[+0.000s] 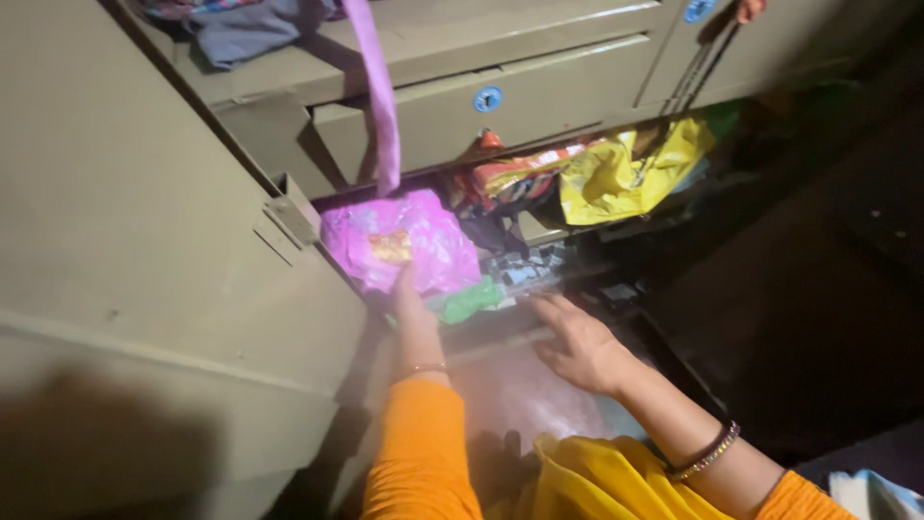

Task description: The person takes various clothes and items out of a metal locker, places them into plastic bags and stacks them on a nearby surface.

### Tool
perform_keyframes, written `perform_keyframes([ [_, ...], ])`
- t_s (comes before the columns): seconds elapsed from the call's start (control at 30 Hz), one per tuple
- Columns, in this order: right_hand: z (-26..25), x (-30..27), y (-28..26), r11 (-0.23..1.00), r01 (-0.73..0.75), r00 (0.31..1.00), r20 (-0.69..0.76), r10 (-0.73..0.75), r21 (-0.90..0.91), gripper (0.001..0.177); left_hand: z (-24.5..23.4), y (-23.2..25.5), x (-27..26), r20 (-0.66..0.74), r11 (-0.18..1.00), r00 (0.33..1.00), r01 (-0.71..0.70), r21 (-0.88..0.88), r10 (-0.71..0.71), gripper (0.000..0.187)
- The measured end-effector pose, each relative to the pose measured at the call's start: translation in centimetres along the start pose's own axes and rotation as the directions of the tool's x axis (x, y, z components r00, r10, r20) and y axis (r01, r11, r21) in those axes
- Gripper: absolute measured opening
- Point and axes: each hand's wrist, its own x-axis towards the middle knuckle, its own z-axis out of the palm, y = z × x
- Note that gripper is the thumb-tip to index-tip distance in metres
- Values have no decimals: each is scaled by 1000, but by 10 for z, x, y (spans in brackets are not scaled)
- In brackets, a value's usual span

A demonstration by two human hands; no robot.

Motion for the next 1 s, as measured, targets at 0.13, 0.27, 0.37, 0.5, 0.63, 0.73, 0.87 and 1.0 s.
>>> perform_keyframes([
  [0.13, 5, 20, -5, 1000, 15, 1000, -5, -15, 2, 67, -14, -2, 17, 47, 997, 998, 32, 68, -35, 49],
  [0.27, 7, 30, -3, 998, -71, 997, 40, 70, 2, 61, -9, 15, 6, 61, 986, 990, 116, 117, -123, 45],
  [0.37, 10, 34, 1, 998, -64, 997, 30, 65, -9, 58, -8, 18, -2, 58, 993, 993, 98, 72, -102, 43],
  [0.5, 15, 34, 5, 997, -76, 997, 32, 76, -3, 58, -5, 17, -5, 106, 995, 990, 90, 34, -93, 46],
  [0.63, 14, 33, 3, 999, -35, 999, 13, 34, 39, 63, 5, 18, -21, -62, 985, 990, 122, -120, -130, 45],
  [0.73, 13, 33, -3, 998, -59, 998, 5, 59, 36, 66, 14, 24, -39, -72, 993, 994, 74, -89, -81, 47],
  [0.87, 11, 30, -9, 1000, -23, 999, -33, 23, 22, 71, 9, 14, -48, -29, 991, 998, 49, -127, -53, 46],
  [1.0, 14, 25, -12, 996, -81, 997, -2, 81, 40, 75, -10, -15, -22, -194, 995, 976, 93, -40, -99, 37],
])
